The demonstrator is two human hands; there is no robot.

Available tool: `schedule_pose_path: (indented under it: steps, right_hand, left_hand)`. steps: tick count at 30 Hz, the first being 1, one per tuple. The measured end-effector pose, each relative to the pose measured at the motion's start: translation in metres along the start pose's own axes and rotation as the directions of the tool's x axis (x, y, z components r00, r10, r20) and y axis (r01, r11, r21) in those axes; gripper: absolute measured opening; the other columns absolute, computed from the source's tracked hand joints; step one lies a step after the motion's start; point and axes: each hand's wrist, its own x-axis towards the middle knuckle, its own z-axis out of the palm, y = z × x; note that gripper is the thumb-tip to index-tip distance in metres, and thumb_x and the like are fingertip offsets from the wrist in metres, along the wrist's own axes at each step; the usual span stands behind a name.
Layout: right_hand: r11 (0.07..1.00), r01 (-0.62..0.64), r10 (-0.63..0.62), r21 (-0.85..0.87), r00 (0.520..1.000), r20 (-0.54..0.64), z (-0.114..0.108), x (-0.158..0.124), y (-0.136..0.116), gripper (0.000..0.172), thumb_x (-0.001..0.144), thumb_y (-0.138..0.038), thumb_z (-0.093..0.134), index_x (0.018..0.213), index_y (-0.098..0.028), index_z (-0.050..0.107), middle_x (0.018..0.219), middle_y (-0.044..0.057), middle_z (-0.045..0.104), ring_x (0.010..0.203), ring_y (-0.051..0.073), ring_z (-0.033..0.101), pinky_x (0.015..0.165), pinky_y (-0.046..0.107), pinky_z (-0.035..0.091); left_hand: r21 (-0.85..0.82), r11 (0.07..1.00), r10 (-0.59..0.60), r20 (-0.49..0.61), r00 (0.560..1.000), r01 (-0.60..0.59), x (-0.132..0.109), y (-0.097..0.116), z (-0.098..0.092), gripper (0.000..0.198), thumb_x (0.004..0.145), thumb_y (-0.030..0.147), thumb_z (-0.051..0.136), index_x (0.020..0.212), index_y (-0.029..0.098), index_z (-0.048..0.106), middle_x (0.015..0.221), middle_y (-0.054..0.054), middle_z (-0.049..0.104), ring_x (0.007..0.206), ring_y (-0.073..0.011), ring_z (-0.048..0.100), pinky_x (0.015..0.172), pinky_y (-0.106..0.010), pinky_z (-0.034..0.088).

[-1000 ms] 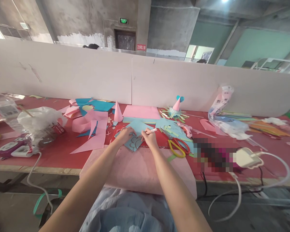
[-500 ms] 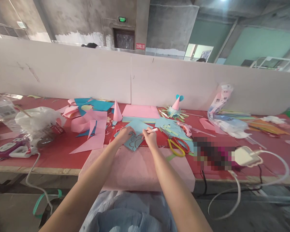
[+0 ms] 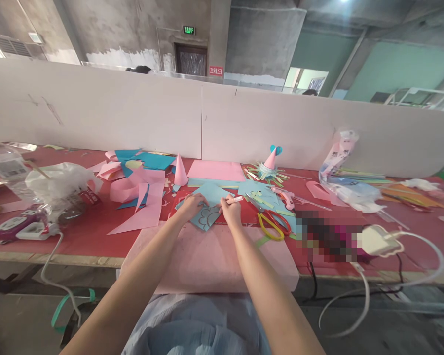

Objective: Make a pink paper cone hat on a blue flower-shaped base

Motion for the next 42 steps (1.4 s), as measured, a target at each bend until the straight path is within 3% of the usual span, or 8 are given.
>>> schedule_pose_path:
  steps: [9,14,18,42]
  right_hand:
    - [1.000,0.006,-0.005,-0.012,0.997,0.071,0.001,0.000,0.001,0.026,0.077,-0.038,0.049,0.058,-0.025,0.037,0.039,-0.005,0.050,0.044,0.017,0.052,0.052,0.028,0.041]
    - [0.998,0.019,-0.020,-0.056,1.000,-0.020,0.001,-0.002,-0.001,0.025,0.077,-0.032,0.047,0.056,-0.025,0.034,0.037,-0.005,0.047,0.048,0.018,0.054,0.057,0.028,0.042]
    - [1.000,-0.010,0.009,-0.016,1.000,-0.028,0.000,-0.002,-0.002,0.025,0.077,-0.032,0.048,0.057,-0.025,0.035,0.039,-0.005,0.050,0.045,0.017,0.053,0.053,0.028,0.041]
    - [0.999,-0.006,-0.001,0.046,0.988,0.153,0.000,-0.002,-0.003,0.028,0.077,-0.038,0.051,0.058,-0.024,0.036,0.038,-0.006,0.050,0.040,0.016,0.052,0.049,0.027,0.038]
  left_hand:
    - [0.014,1.000,-0.021,0.008,1.000,0.021,-0.001,0.004,-0.002,0.032,0.072,0.004,0.044,0.086,0.022,0.067,0.099,-0.002,0.064,0.094,-0.0163,0.057,0.099,-0.035,0.036]
    - [0.012,1.000,-0.009,0.005,1.000,0.009,-0.001,0.001,-0.001,0.032,0.072,0.003,0.044,0.086,0.022,0.066,0.099,-0.003,0.064,0.093,-0.0168,0.058,0.100,-0.036,0.035]
    - [0.018,1.000,-0.006,0.002,1.000,0.006,-0.001,-0.002,0.001,0.032,0.072,0.003,0.045,0.086,0.022,0.066,0.098,-0.002,0.064,0.093,-0.0169,0.058,0.100,-0.037,0.035]
    - [0.016,1.000,0.004,0.004,1.000,-0.004,0.001,-0.003,0.003,0.030,0.073,0.005,0.044,0.086,0.021,0.066,0.099,-0.003,0.063,0.094,-0.0178,0.057,0.099,-0.037,0.036]
